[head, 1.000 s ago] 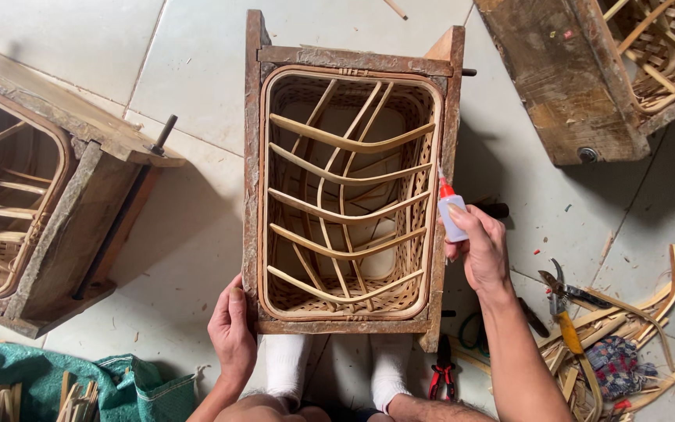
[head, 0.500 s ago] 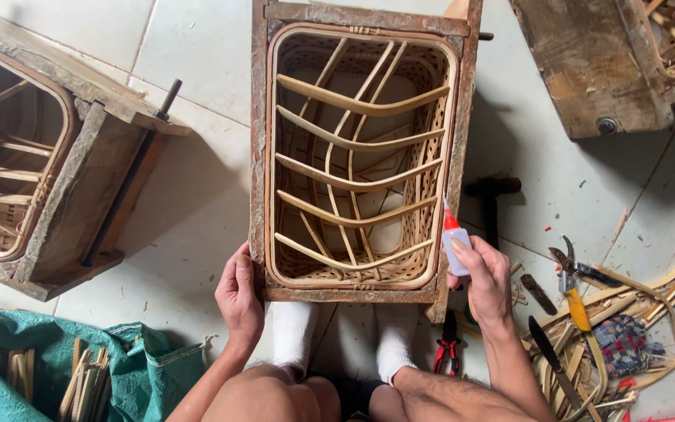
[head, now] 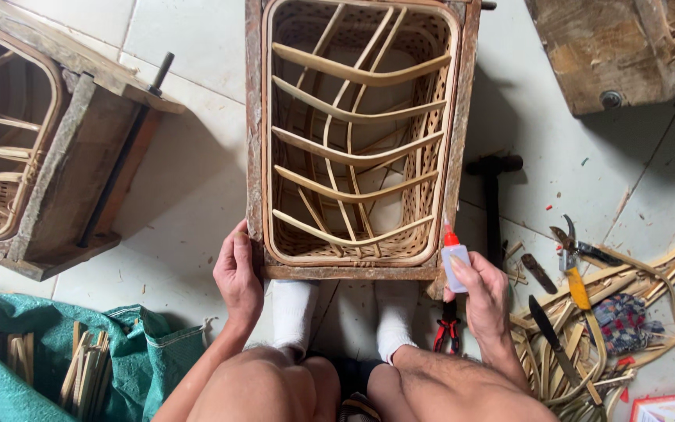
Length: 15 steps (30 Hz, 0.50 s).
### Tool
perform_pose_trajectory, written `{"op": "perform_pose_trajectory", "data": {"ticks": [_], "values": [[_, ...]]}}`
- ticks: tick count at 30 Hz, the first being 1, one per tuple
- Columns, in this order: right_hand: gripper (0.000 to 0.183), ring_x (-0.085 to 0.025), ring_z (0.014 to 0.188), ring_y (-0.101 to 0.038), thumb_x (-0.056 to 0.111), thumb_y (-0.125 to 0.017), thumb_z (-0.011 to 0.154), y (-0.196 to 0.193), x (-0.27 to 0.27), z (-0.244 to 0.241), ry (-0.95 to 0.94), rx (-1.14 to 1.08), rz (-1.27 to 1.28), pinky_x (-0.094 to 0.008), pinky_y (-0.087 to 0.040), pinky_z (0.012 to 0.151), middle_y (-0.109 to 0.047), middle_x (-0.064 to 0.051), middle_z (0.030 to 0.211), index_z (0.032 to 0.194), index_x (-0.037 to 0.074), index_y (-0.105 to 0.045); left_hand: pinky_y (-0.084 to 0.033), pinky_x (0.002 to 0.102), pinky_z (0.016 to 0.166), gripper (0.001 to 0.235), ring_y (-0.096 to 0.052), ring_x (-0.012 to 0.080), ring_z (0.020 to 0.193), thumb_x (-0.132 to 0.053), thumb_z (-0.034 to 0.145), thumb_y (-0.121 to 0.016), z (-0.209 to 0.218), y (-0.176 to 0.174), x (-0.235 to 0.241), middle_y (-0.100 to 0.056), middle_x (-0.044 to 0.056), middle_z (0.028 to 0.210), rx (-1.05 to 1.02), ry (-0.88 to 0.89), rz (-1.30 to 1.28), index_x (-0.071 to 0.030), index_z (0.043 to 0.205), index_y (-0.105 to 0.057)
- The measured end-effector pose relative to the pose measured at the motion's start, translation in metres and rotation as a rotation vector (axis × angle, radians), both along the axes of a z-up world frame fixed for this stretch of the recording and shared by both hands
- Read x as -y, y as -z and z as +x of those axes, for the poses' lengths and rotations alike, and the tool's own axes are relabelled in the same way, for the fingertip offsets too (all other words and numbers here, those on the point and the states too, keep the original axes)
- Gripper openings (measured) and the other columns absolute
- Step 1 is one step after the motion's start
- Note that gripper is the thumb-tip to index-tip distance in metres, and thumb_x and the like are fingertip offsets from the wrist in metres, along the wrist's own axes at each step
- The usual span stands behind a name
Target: The person assembles a rectangular woven basket by inserting curved bamboo strips into a wooden mold, tapping them with a hammer, and applying glue along the edges. They repeatedly adjust the strips and apply adhesive to secure the structure.
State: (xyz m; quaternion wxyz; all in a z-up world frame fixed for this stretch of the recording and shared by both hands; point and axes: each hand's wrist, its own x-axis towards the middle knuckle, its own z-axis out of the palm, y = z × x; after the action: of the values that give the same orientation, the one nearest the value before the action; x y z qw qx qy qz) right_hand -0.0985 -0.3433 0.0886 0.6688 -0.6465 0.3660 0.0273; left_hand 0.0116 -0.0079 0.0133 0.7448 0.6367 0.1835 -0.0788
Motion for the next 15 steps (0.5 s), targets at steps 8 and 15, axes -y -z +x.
{"op": "perform_pose_trajectory", "data": {"ticks": [8,15], "values": [[0.032,-0.011,0.050,-0.055,0.029,-0.065,0.094,0.001,-0.004,-0.009,0.007,-0.100,-0.054,-0.025,-0.044,0.050,-0.062,-0.006,0.066,0.086,-0.002,-0.069,-0.039,0.015,0.061,0.039,-0.045,0.0001,0.071,-0.024,0.111,-0.051,0.003,-0.007,0.002,-0.060,-0.006,0.089,-0.007,0.016,0.027,0.003,0.137,-0.062],[0.025,-0.011,0.064,-0.062,0.023,-0.069,0.093,-0.018,-0.017,-0.035,-0.043,-0.061,-0.055,-0.025,-0.052,0.061,-0.067,-0.008,0.078,0.099,-0.002,-0.069,-0.038,0.016,0.060,0.037,-0.045,0.0010,0.069,-0.022,0.112,-0.052,-0.001,0.003,0.000,-0.057,-0.006,0.084,0.043,0.024,0.060,0.002,0.137,-0.063]]}}
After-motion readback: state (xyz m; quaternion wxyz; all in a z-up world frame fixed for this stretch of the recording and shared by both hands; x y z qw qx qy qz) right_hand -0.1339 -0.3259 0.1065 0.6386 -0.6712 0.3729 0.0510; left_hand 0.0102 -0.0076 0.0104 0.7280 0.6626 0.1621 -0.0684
